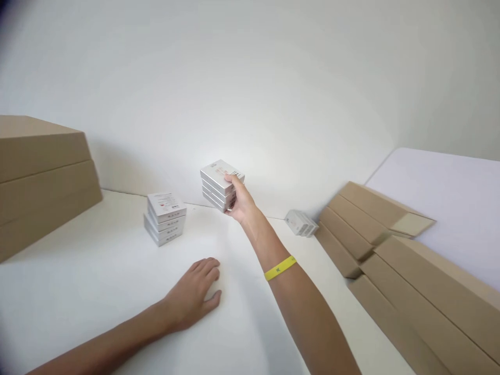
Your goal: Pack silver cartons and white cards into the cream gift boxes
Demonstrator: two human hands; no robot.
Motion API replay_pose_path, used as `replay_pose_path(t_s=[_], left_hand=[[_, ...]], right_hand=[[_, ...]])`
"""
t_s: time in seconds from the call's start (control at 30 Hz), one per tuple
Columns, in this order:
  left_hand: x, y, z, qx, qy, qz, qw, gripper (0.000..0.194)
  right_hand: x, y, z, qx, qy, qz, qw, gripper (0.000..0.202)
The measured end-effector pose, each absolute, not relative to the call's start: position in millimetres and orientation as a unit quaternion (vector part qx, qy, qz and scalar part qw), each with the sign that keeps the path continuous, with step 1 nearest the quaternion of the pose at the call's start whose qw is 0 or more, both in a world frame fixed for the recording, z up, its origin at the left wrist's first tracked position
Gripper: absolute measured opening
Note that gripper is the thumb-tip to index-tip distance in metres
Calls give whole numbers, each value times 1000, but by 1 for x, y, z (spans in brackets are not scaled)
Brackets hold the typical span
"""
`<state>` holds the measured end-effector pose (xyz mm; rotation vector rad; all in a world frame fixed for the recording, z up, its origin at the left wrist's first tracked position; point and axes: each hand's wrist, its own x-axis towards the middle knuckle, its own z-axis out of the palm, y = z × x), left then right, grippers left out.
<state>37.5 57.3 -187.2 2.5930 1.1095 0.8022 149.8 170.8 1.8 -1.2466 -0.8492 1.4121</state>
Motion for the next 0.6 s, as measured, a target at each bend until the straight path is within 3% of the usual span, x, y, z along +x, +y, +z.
replay_pose_path(t_s=[0.6], left_hand=[[36, 62, -180, 889, 390, 221, 94, 29]], right_hand=[[66, 182, 8, -486, -405, 670, 388, 37]])
